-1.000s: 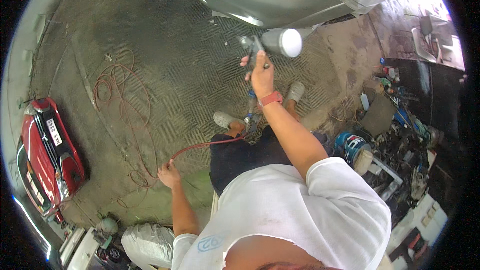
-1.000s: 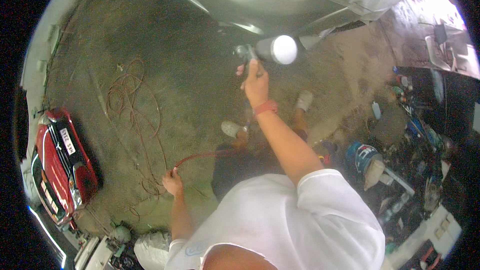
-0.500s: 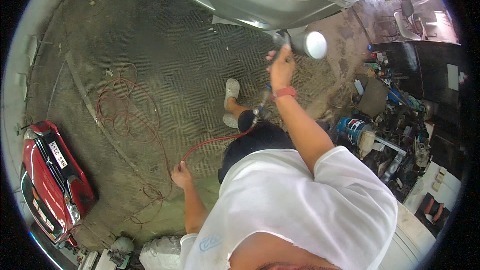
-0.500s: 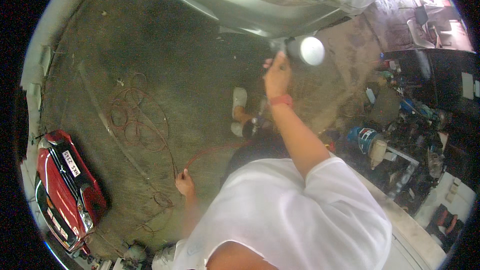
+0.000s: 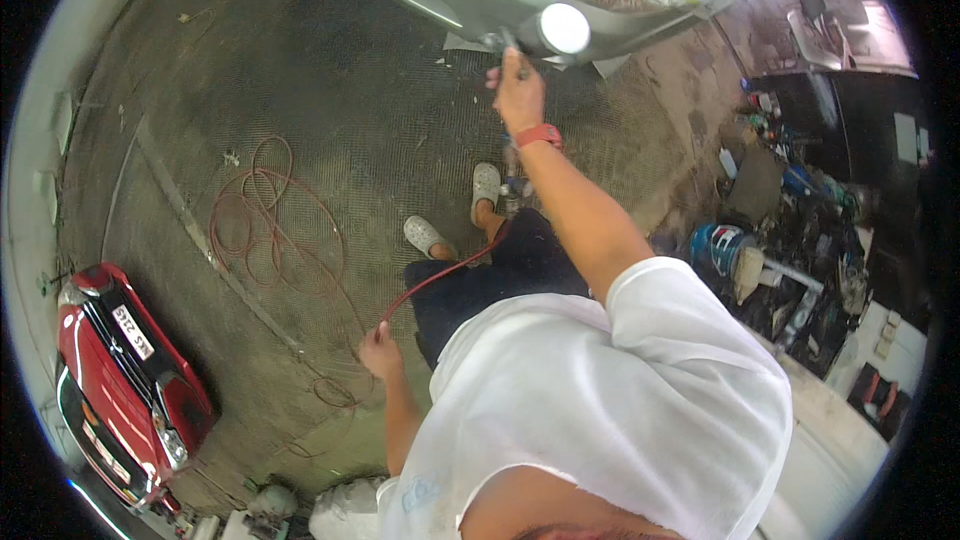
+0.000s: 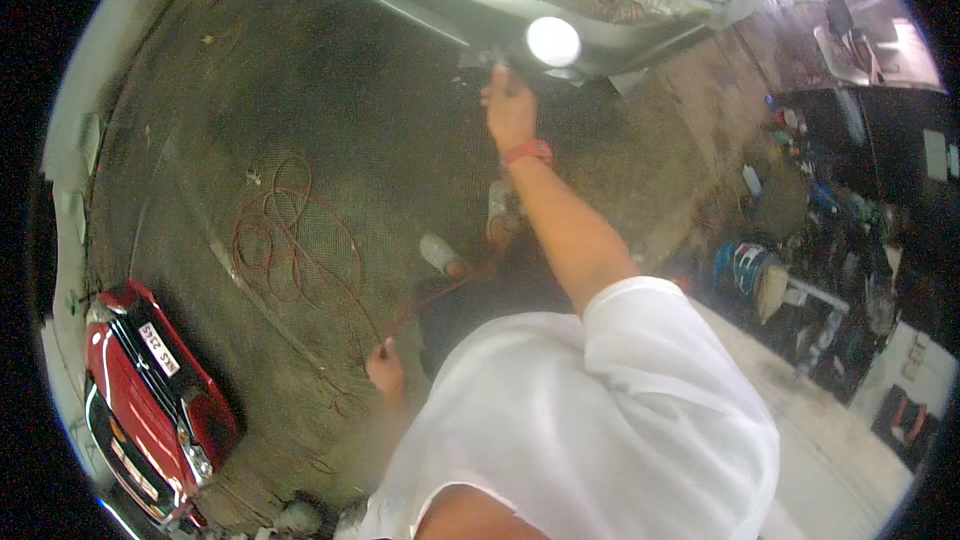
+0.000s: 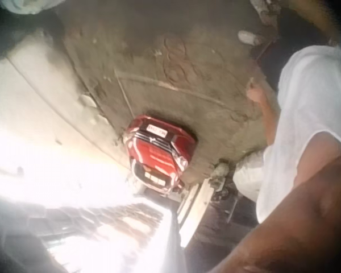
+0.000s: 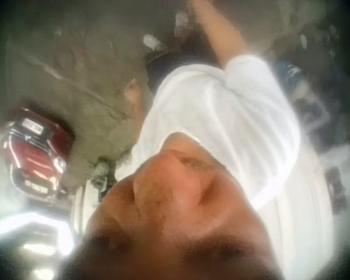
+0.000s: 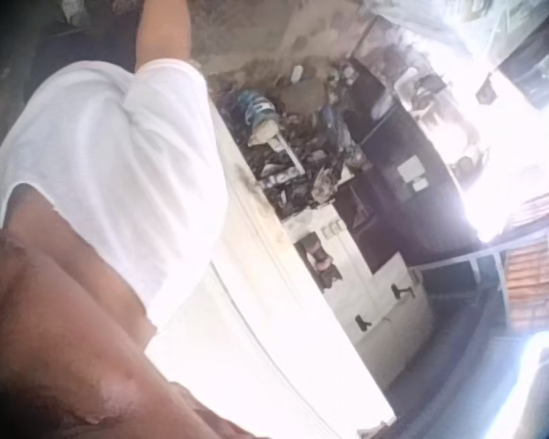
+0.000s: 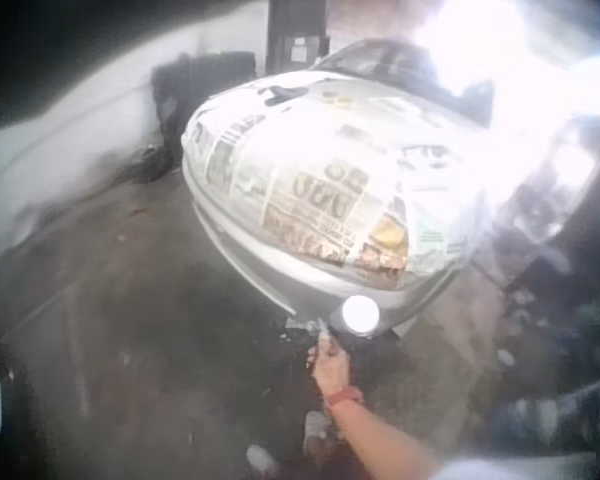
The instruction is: The person sprays paint onto a car bumper using a spray gun, then uses a heat gun to dry the surface, and finally applies another coat of paint. The bumper is partially covered with newspaper to protect adjacent areas.
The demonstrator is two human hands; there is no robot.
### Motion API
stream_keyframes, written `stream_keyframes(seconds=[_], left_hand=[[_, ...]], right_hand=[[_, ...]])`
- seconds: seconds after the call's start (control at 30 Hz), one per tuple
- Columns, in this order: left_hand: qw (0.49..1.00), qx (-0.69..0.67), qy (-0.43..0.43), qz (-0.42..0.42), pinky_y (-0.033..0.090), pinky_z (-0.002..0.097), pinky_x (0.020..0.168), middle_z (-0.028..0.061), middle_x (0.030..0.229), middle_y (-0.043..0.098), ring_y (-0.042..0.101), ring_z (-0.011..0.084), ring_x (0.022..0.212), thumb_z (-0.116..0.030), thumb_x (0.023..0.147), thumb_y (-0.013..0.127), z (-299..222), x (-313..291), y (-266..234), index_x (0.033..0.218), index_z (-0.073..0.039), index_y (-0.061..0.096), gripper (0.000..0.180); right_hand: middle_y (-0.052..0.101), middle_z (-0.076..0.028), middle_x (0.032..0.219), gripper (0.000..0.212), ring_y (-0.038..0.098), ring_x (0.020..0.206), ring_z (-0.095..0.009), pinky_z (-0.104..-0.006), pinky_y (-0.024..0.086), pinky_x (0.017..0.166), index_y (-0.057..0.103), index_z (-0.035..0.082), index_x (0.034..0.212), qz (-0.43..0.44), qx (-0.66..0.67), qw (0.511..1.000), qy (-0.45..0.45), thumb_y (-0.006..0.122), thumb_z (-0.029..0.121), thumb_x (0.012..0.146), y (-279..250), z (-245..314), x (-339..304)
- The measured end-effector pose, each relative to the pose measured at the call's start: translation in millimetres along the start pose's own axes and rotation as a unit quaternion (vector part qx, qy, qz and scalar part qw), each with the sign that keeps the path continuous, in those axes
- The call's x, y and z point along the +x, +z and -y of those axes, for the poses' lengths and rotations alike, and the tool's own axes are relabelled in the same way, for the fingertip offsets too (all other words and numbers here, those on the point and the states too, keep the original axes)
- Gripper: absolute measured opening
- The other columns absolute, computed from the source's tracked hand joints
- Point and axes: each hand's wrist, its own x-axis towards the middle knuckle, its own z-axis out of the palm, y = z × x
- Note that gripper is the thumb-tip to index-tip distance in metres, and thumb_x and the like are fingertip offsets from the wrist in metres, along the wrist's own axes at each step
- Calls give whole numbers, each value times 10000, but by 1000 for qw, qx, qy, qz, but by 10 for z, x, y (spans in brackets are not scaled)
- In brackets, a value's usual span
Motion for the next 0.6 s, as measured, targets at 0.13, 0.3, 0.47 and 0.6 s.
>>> stream_keyframes(seconds=[0.13, 0.3, 0.47, 0.6], left_hand=[[994, 41, 87, 47, 541, 541, 911, 213, 999, 763, 696, 433, 1002, -507, 974, 745, -109, 372, 6, 1085, -48, 811, 477], [981, 29, 161, 108, 557, 534, 875, 203, 1004, 776, 711, 436, 984, -499, 985, 734, -289, 918, -114, 1070, -44, 809, 469], [968, 19, 212, 132, 556, 514, 845, 216, 979, 771, 726, 430, 921, -491, 996, 723, -399, 1161, -324, 1075, -23, 796, 480], [974, -9, 196, 116, 552, 505, 841, 220, 965, 769, 736, 418, 924, -477, 1009, 713, -291, 1171, -420, 1070, -10, 786, 476]], right_hand=[[745, -71, 869, 588, 700, 700, -148, -312, 532, 512, 738, -17, 1141, -85, -53, 995, -20, 485, 513, 1138, -749, -133, -247], [751, -75, 881, 600, 704, 700, -171, -316, 515, 527, 728, 15, 1142, -246, -25, 967, 56, 470, 556, 1135, -1700, 6, -453], [758, -103, 977, 622, 733, 809, -169, -321, 558, 549, 661, 14, 1364, -297, -4, 955, 14, 434, 549, 1144, -1980, 237, -453], [754, -101, 941, 613, 733, 765, -166, -321, 572, 538, 675, 16, 1378, -248, 8, 969, 17, 430, 530, 1150, -1493, 508, -516]])
